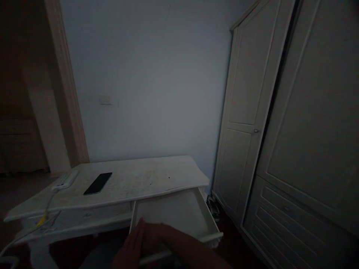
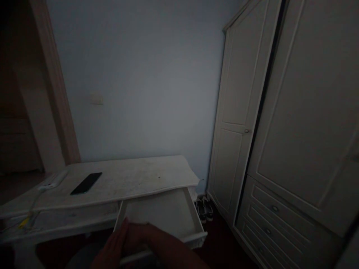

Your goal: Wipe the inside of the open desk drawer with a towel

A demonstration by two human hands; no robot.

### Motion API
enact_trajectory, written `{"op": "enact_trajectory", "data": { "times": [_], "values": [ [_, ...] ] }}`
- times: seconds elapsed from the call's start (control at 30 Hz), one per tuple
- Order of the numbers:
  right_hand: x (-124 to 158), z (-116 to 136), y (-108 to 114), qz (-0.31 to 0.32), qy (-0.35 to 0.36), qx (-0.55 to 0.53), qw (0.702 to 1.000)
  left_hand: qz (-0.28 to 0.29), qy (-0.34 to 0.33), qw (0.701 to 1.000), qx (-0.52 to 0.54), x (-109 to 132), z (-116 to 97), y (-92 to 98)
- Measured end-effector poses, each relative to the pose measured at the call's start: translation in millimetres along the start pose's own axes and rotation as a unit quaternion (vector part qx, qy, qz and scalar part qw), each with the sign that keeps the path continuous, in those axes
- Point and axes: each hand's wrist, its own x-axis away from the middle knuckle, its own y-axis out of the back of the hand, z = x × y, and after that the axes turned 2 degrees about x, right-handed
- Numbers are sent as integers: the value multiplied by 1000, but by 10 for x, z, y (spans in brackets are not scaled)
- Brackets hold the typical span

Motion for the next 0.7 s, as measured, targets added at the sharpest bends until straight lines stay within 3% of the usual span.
{"op": "enact_trajectory", "data": {
  "times": [0.13,0.3,0.4,0.57,0.7],
  "values": [
    [138,20,103,62,-68,27,995,31,14,999,-2,28,-31,-17],
    [694,-110,377,139,-142,66,978,181,50,982,-20,61,-51,29],
    [1108,-278,528,153,-191,110,963,198,71,977,-37,54,-96,66],
    [1876,-582,645,74,-282,185,938,187,60,980,-14,23,-120,76],
    [2111,-725,613,-62,-321,225,918,161,56,985,-21,44,-127,49]
  ]
}}
